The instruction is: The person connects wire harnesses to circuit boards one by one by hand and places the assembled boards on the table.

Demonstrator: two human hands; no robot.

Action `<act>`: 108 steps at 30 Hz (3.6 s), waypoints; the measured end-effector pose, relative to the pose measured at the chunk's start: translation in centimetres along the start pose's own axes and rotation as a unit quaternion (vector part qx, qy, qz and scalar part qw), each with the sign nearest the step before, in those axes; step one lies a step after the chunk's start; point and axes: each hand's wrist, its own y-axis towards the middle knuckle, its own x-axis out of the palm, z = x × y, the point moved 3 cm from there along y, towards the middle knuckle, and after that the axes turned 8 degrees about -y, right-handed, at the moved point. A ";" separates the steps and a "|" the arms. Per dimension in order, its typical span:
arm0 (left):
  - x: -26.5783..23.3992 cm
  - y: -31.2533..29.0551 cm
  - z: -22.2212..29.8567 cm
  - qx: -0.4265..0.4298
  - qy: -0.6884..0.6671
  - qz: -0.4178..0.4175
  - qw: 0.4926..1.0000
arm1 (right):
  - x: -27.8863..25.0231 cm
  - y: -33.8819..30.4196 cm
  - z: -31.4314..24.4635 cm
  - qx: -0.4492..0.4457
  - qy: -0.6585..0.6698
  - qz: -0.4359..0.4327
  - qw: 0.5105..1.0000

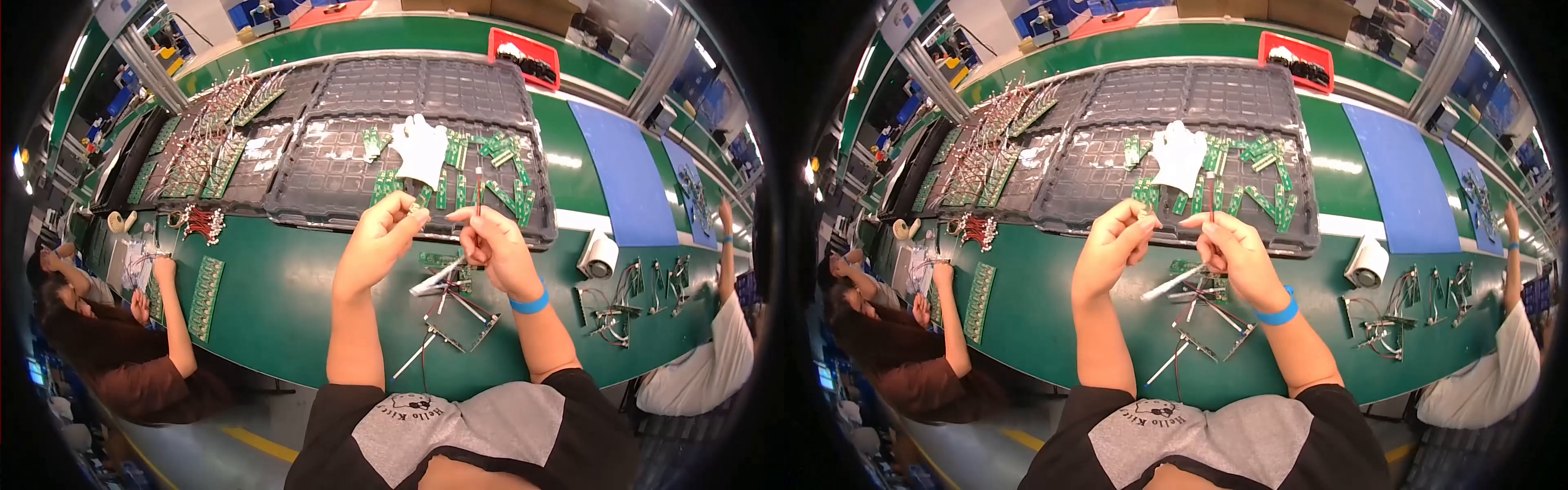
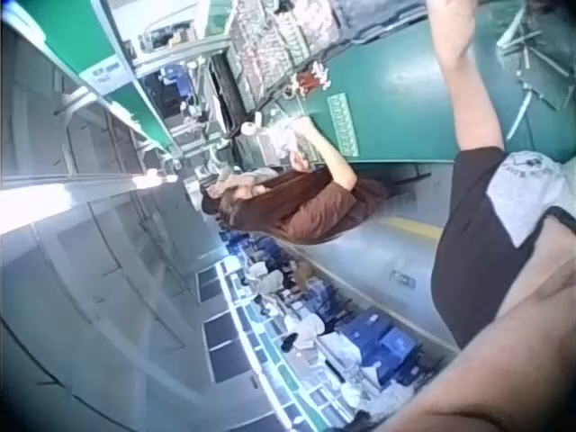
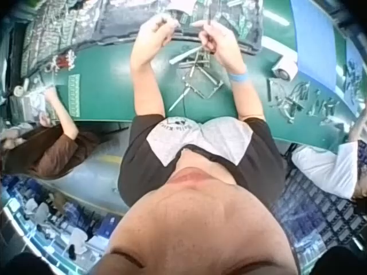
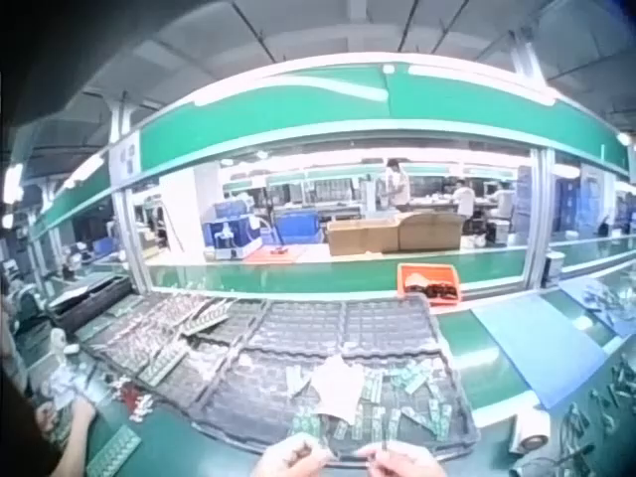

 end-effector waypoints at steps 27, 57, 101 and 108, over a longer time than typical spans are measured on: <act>5.3 -1.0 -1.7 -0.009 0.209 -0.050 0.977 | -2.1 -2.1 -2.7 -0.117 -0.308 0.075 0.941; 4.1 -0.5 -2.1 -0.028 0.257 -0.046 0.965 | 0.7 -1.3 -2.2 -0.249 -0.497 0.152 0.817; 5.5 -0.3 -2.0 0.212 0.326 -0.022 0.921 | -1.6 -2.5 -2.7 -0.168 -0.432 0.111 0.879; 6.0 -0.3 -2.9 0.272 0.346 -0.039 0.897 | -1.6 -2.8 -2.8 -0.160 -0.437 0.137 0.874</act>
